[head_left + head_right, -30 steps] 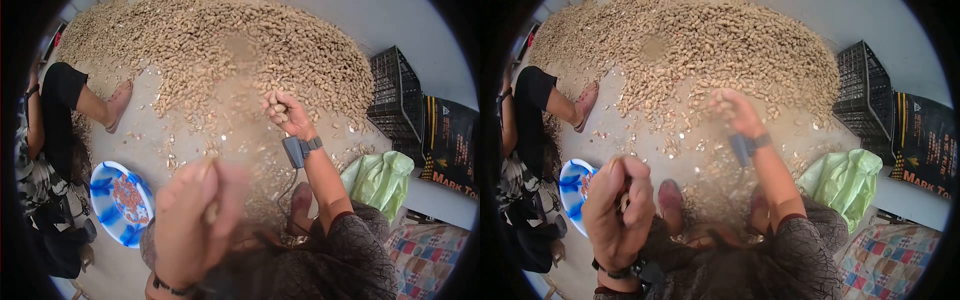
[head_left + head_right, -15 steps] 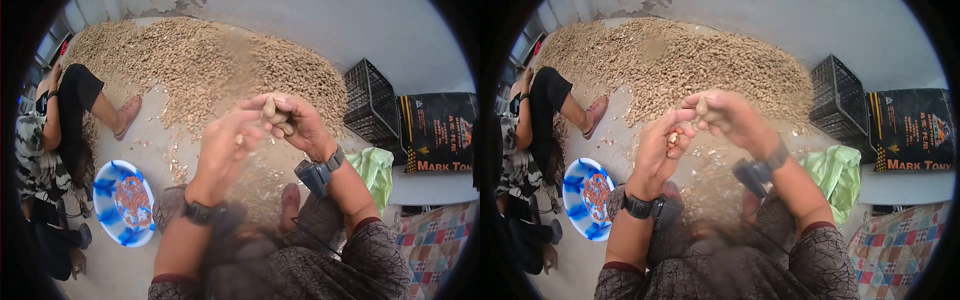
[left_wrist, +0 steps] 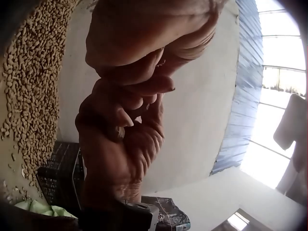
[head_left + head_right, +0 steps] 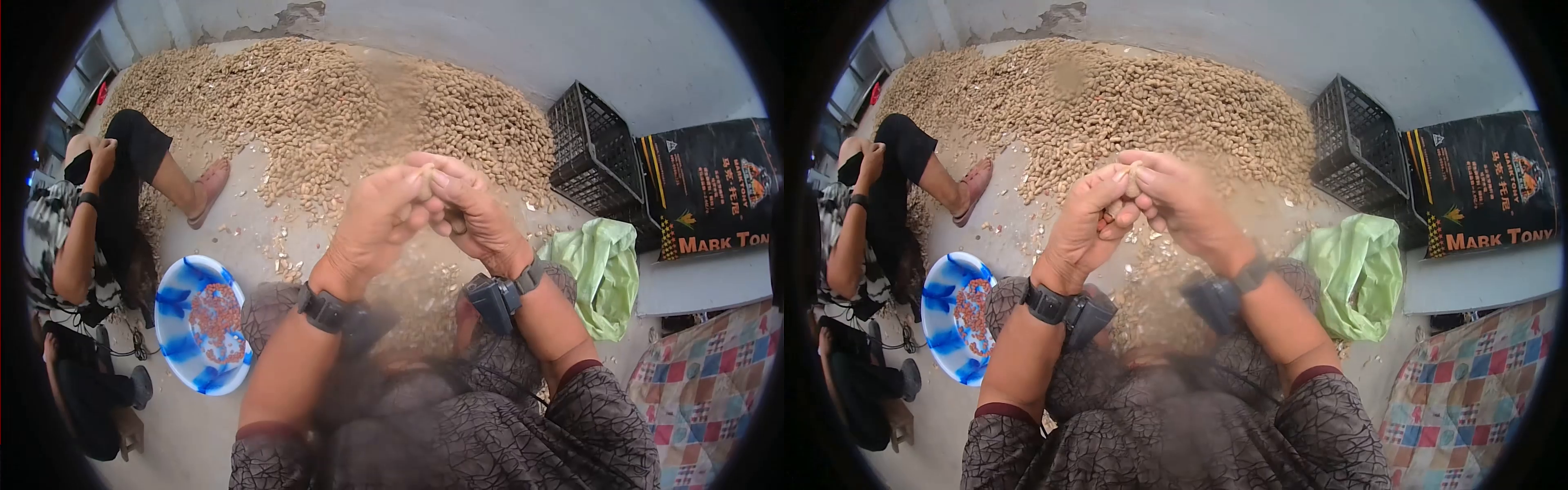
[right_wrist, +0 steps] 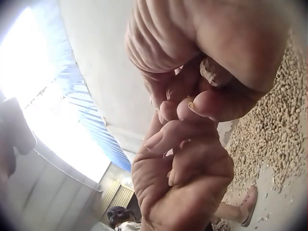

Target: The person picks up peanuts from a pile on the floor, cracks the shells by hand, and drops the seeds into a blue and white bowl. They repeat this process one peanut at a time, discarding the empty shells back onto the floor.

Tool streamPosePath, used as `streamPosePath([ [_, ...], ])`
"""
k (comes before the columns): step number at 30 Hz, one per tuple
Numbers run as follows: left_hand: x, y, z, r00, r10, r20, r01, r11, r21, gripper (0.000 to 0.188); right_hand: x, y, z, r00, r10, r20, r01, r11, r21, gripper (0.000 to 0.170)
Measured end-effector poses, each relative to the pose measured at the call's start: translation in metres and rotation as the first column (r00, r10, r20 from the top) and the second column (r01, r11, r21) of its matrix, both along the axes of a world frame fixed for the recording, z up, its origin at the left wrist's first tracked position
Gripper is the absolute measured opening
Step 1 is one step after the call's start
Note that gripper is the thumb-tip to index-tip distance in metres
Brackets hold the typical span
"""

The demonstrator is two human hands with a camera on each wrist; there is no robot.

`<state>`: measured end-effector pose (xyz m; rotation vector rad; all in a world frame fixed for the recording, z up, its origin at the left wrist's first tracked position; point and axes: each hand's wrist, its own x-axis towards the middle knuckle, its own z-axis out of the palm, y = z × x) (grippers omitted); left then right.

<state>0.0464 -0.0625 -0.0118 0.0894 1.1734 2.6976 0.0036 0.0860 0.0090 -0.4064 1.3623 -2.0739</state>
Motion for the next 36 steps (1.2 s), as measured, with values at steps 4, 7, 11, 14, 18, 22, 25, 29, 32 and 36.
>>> streamPosePath([
  [4, 0.005, 0.006, 0.007, 0.997, -0.012, -0.072, 0.012, 1.0, -0.006, 0.027, 0.004, 0.007, 0.003, 0.998, 0.066, -0.008, -0.066, 0.998, -0.022, 0.043],
  [7, 0.011, 0.013, 0.018, 0.996, 0.014, -0.086, -0.016, 0.999, -0.031, 0.027, 0.006, 0.011, 0.003, 0.985, 0.167, 0.036, -0.166, 0.986, -0.027, 0.043],
  [11, 0.009, 0.016, 0.015, 0.992, -0.006, -0.129, -0.004, 0.997, -0.076, 0.029, 0.006, 0.017, 0.008, 0.984, 0.169, 0.052, -0.168, 0.985, -0.026, 0.04],
  [14, 0.006, 0.02, 0.012, 0.987, -0.016, -0.162, -0.008, 0.989, -0.15, 0.03, 0.003, 0.02, 0.006, 0.982, 0.183, 0.054, -0.181, 0.983, -0.036, 0.037],
  [18, 0.002, 0.027, 0.011, 0.993, 0.043, -0.106, -0.07, 0.959, -0.274, 0.03, -0.003, 0.023, 0.0, 0.979, 0.185, 0.091, -0.182, 0.982, -0.039, 0.036],
  [22, 0.001, 0.035, 0.015, 0.992, 0.081, -0.102, -0.1, 0.976, -0.193, 0.027, -0.005, 0.023, 0.007, 0.979, 0.177, 0.102, -0.168, 0.982, -0.091, 0.034],
  [25, -0.001, 0.038, 0.014, 0.981, 0.114, -0.154, -0.146, 0.966, -0.212, 0.028, -0.006, 0.022, 0.011, 0.994, 0.082, 0.072, -0.08, 0.996, -0.025, 0.031],
  [29, -0.002, 0.042, 0.014, 0.977, 0.158, -0.143, -0.179, 0.974, -0.141, 0.029, -0.008, 0.02, 0.012, 1.0, 0.002, 0.012, -0.002, 0.999, 0.047, 0.026],
  [32, -0.006, 0.039, 0.012, 0.98, 0.139, -0.141, -0.158, 0.978, -0.138, 0.029, -0.015, 0.021, 0.006, 1.0, 0.014, 0.019, -0.015, 0.999, 0.044, 0.025],
  [36, -0.009, 0.035, 0.008, 0.99, 0.108, -0.088, -0.119, 0.985, -0.123, 0.031, -0.023, 0.018, -0.005, 0.996, 0.048, 0.078, -0.052, 0.997, 0.051, 0.028],
])
